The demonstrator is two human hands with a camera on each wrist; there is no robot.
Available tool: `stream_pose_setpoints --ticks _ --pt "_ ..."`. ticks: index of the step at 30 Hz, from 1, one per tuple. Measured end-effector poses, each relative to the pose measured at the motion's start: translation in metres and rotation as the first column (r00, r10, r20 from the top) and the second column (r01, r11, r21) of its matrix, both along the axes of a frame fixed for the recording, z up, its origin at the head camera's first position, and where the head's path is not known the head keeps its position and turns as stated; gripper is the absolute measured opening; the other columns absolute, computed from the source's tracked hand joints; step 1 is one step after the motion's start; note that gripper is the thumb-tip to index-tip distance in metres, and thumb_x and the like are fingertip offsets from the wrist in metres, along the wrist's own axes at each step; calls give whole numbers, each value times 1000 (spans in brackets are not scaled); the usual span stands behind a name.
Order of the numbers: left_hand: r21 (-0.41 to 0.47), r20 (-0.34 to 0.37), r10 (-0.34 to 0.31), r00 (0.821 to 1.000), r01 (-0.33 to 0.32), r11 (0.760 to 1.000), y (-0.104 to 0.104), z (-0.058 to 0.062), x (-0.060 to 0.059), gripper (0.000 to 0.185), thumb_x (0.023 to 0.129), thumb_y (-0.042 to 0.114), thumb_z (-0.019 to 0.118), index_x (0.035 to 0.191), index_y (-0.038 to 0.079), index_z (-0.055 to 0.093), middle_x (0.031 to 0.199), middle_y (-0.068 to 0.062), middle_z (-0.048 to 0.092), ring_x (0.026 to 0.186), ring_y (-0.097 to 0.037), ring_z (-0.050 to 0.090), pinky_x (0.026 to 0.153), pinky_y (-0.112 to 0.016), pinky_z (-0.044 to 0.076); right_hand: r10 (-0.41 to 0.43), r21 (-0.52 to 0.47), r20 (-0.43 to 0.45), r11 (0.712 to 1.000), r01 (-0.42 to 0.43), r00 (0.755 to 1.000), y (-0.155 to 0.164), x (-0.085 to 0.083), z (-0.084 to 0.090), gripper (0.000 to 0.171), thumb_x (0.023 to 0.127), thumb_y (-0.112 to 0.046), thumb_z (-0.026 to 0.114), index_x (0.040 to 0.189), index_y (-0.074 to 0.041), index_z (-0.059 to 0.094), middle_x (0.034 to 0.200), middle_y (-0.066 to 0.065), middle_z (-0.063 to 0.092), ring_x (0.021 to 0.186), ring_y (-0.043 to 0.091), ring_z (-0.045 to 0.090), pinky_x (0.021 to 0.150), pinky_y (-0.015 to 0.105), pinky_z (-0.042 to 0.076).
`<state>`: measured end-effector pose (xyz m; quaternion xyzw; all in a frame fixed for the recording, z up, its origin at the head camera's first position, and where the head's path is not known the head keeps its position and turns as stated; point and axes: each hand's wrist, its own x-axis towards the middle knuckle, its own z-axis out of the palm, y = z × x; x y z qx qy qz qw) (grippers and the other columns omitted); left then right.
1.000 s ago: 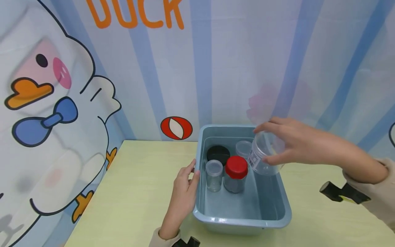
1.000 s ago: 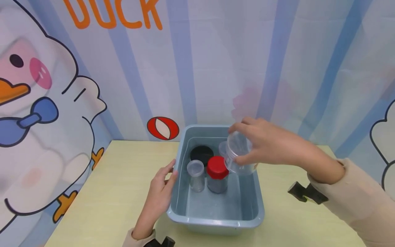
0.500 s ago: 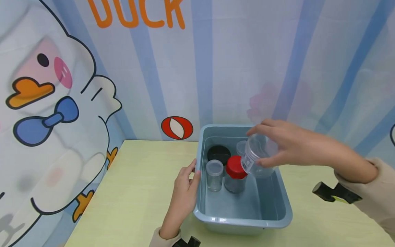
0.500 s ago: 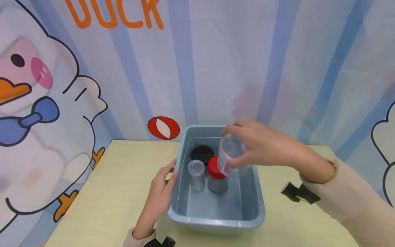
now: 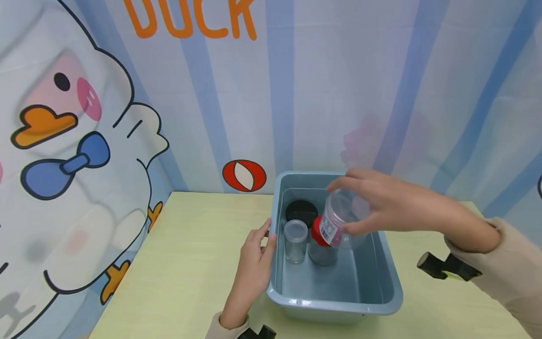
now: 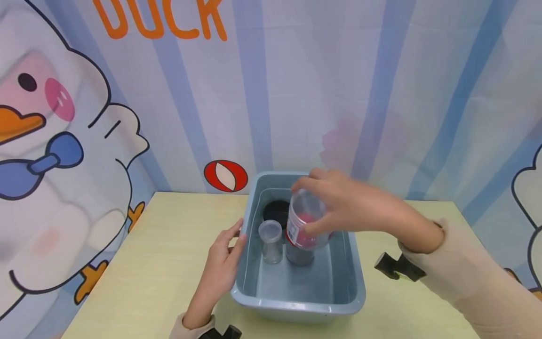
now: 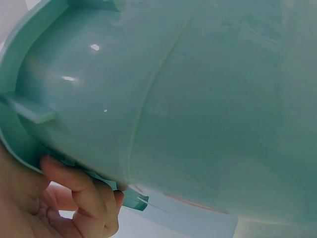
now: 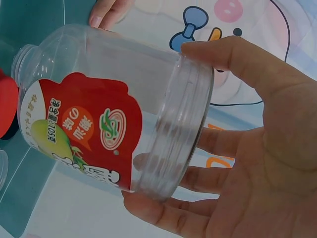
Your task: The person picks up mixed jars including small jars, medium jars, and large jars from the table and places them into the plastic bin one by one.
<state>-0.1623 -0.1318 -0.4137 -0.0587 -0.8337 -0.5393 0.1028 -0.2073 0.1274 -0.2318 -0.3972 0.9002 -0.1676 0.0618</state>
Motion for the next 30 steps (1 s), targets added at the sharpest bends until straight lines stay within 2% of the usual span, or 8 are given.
stream_pose_setpoints --ticks 8,17,25,30 --pt "2 -1 -8 1000 8 1000 0 -2 -1 50 107 24 48 150 1 41 115 -16 54 96 -25 65 85 -40 57 19 12 9 1000 -19 1000 -8 2 -4 57 85 -35 76 135 -13 58 124 1 57 109 21 53 84 42 51" --pt "-8 -12 -3 1000 3 1000 -1 -1 0 49 107 24 48 150 1 42 114 -15 54 95 -22 61 84 -36 56 49 22 25 999 -50 998 -17 1 -7 61 84 -41 78 134 -14 59 126 1 57 114 24 53 90 47 50" --pt "-13 7 -4 1000 4 1000 0 0 0 50 107 26 47 150 2 41 116 -15 54 98 -23 61 87 -38 56 54 46 59 997 -56 997 -26 1 -13 59 83 -40 79 134 -16 59 122 -2 55 110 23 51 82 36 51" --pt "-8 12 -6 1000 6 1000 0 1 0 49 107 25 47 150 2 41 116 -15 54 98 -23 62 88 -37 55 83 44 69 995 -86 994 -31 1 -18 57 84 -36 78 134 -16 59 123 -2 55 110 24 50 80 34 49"
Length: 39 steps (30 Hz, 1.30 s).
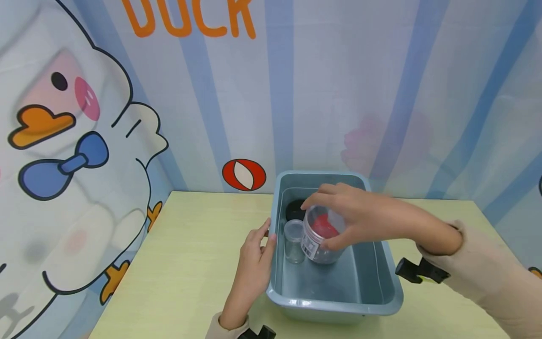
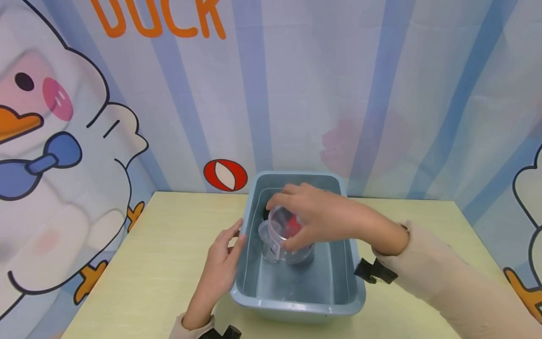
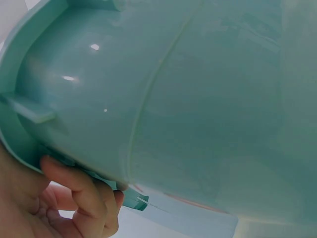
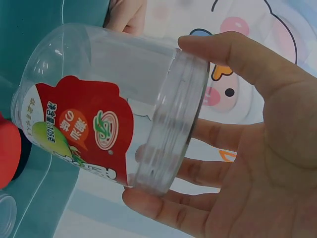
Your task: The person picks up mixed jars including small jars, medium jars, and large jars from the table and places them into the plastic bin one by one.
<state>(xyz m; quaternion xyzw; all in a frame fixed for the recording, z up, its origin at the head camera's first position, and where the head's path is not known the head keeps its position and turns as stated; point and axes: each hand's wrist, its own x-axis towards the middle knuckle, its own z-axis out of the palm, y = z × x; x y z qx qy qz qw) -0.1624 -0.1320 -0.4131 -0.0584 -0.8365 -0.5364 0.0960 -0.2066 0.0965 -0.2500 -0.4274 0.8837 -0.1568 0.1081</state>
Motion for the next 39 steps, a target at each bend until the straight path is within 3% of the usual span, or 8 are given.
stream_pose_setpoints --ticks 7,18,26,39 --pt "2 0 2 1000 -2 1000 -1 0 0 49 108 24 46 150 1 41 116 -15 54 99 -24 61 88 -38 55 85 -12 5 996 -85 996 -5 -2 -6 55 86 -32 77 134 -15 58 124 -2 54 109 22 50 81 37 47" --pt "11 15 -1 1000 1 1000 -1 -1 0 49 107 22 47 151 1 40 117 -13 54 98 -23 59 87 -37 56 116 13 53 993 -117 992 -11 -4 -17 56 84 -28 80 134 -18 58 115 -6 53 95 14 47 74 32 45" --pt "12 -4 -15 1000 15 1000 -2 -1 -1 49 107 23 47 150 0 41 115 -15 53 96 -24 62 86 -37 56 192 6 75 981 -193 978 -14 -8 -28 57 83 -22 81 134 -15 57 111 -5 51 87 10 48 72 29 45" --pt "14 16 -20 1000 20 1000 -1 0 -1 50 108 24 46 151 0 39 118 -15 52 97 -25 62 86 -36 56 227 18 92 973 -229 970 -26 -10 -43 57 80 -21 83 131 -14 58 123 0 53 108 22 51 85 34 49"
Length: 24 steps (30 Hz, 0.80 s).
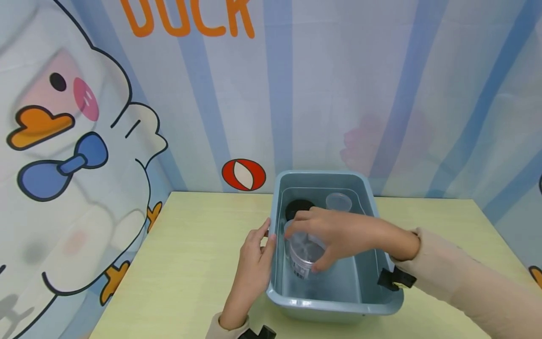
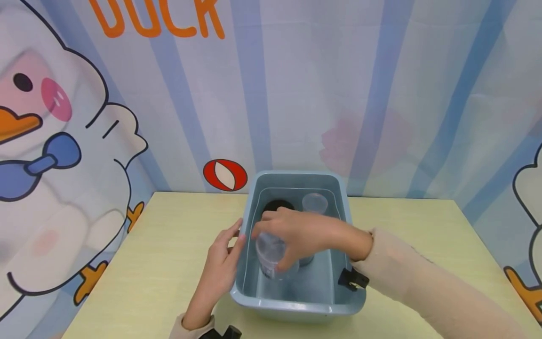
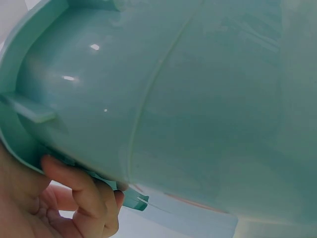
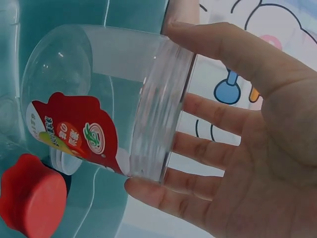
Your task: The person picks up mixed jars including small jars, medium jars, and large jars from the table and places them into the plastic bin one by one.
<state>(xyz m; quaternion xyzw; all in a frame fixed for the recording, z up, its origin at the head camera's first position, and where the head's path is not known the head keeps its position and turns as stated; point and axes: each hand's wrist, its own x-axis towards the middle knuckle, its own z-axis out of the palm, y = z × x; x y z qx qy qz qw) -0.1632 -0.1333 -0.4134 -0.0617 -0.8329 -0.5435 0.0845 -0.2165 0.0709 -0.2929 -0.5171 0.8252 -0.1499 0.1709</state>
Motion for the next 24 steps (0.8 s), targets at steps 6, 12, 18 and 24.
stream_pose_setpoints --ticks 6,12,18,24 --pt "-9 -14 -7 1000 7 1000 0 0 0 50 108 25 45 150 0 40 117 -15 53 97 -24 62 86 -36 56 10 14 6 1000 -10 1000 -4 -2 -8 58 80 -22 84 131 -15 58 127 1 53 112 19 49 89 35 49" --pt "-10 -12 -4 1000 4 1000 0 0 0 50 108 25 45 150 0 40 117 -15 53 96 -23 61 85 -35 56 25 34 -19 999 -24 1000 -6 -2 -13 61 78 -23 86 132 -14 59 129 0 52 114 19 49 92 37 49" --pt "-7 -4 0 1000 0 1000 0 0 0 50 108 25 46 151 1 40 119 -15 53 99 -23 60 88 -37 55 22 74 -36 997 -19 999 -10 -3 -21 62 76 -25 88 131 -17 60 128 -1 52 111 17 48 90 33 49" --pt "-10 1 7 1000 -7 1000 1 0 0 49 107 23 47 151 1 40 118 -14 53 99 -22 59 87 -36 56 17 92 -36 996 -14 999 -12 -4 -27 61 75 -26 89 129 -19 60 122 -2 52 108 16 48 87 32 49"
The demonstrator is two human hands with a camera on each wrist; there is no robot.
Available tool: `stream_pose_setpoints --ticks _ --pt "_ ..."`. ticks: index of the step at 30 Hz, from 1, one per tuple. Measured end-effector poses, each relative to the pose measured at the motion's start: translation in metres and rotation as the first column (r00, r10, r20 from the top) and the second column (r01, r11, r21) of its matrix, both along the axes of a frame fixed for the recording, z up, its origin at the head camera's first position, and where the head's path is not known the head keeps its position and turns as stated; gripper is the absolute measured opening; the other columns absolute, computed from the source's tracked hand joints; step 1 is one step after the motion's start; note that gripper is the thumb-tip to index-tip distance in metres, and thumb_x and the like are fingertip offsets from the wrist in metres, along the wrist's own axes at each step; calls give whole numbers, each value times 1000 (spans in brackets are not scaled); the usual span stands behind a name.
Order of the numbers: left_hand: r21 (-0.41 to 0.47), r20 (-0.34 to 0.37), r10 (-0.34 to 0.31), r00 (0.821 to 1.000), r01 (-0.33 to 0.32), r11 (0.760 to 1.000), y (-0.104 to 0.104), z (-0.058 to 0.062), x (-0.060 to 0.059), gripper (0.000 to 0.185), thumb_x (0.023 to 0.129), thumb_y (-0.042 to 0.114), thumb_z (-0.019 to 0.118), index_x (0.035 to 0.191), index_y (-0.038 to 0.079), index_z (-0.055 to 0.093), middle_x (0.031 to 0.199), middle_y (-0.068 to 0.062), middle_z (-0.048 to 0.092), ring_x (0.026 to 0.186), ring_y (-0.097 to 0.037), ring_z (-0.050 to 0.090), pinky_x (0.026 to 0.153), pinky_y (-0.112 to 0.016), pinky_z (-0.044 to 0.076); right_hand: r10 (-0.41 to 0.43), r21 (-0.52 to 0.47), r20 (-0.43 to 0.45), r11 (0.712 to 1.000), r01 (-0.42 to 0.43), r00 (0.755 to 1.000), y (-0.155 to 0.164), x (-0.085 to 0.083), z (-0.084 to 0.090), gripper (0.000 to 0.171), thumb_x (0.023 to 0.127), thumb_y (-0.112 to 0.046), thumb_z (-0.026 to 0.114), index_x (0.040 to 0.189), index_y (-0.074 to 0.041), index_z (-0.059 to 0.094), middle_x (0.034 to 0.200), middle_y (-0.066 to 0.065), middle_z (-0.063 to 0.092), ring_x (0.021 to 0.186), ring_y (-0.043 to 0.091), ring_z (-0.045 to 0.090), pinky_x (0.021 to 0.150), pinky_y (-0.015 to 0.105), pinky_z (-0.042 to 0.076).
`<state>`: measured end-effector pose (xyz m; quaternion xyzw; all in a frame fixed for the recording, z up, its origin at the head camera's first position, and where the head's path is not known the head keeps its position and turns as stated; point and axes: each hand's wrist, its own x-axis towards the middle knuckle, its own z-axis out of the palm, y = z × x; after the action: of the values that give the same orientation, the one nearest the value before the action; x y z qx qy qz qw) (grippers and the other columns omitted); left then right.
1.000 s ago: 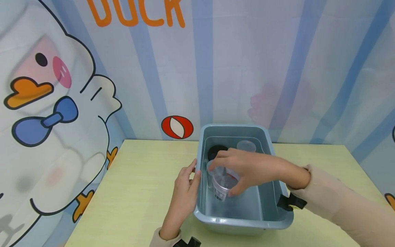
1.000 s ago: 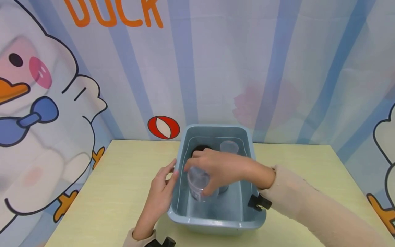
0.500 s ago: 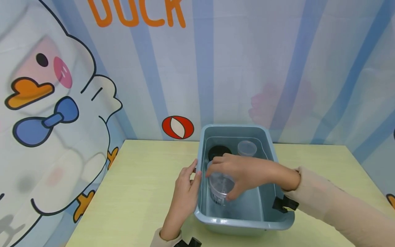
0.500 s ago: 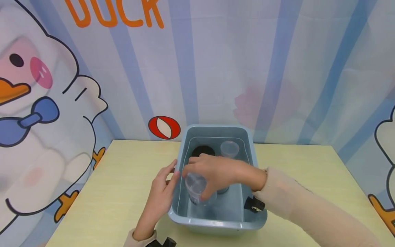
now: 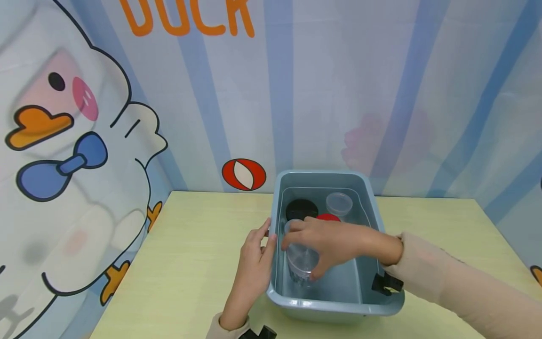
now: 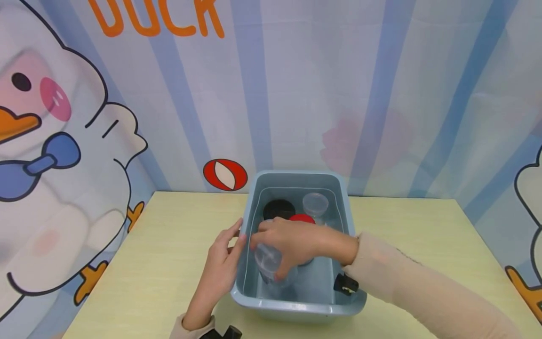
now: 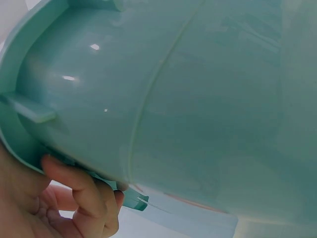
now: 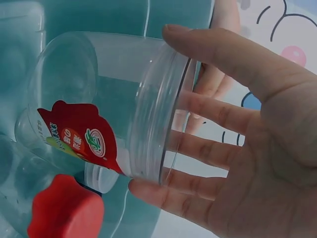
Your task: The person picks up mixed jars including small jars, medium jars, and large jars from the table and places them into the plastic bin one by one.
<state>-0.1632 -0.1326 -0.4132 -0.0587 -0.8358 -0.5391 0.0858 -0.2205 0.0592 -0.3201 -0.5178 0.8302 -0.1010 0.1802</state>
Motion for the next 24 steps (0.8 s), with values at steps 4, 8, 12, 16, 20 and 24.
stream_pose_setpoints --ticks 4,8,12,16,20,24 --pt "7 6 1 1000 -1 1000 0 0 0 49 107 22 47 151 1 40 118 -13 53 99 -24 59 87 -36 55 1 0 3 1000 -1 1000 -1 0 -3 61 75 -26 89 127 -18 60 119 -1 52 106 15 48 85 31 50" --pt "5 -4 -5 1000 5 1000 0 0 0 49 107 23 47 151 0 40 118 -14 53 100 -27 59 87 -38 55 -1 5 23 1000 1 1000 -3 0 -6 60 74 -25 89 127 -17 61 118 0 54 107 15 48 85 31 50" --pt "7 10 -3 1000 3 1000 0 0 0 49 107 22 47 151 2 39 119 -13 53 103 -26 58 90 -39 55 -13 19 39 1000 12 999 -5 1 -9 59 75 -23 89 126 -17 61 117 -1 54 106 14 48 83 29 51" --pt "21 32 -4 999 3 1000 0 0 0 49 107 21 48 152 3 39 120 -13 53 106 -26 58 92 -40 54 -10 27 45 1000 9 999 -6 0 -13 57 75 -23 89 124 -18 62 115 -2 54 104 13 48 82 27 50" --pt "32 32 -8 999 7 999 0 0 0 49 107 21 48 152 3 39 120 -13 53 106 -27 58 91 -40 54 -2 26 47 1000 1 999 -6 -1 -17 56 74 -23 88 123 -18 62 114 -2 55 103 12 48 82 28 50" --pt "30 28 -6 1000 6 1000 0 1 0 50 107 21 48 152 3 39 121 -13 53 104 -26 60 89 -40 55 -5 36 48 999 3 999 -7 -2 -18 56 74 -23 89 123 -18 63 113 -2 56 102 11 49 80 27 49"
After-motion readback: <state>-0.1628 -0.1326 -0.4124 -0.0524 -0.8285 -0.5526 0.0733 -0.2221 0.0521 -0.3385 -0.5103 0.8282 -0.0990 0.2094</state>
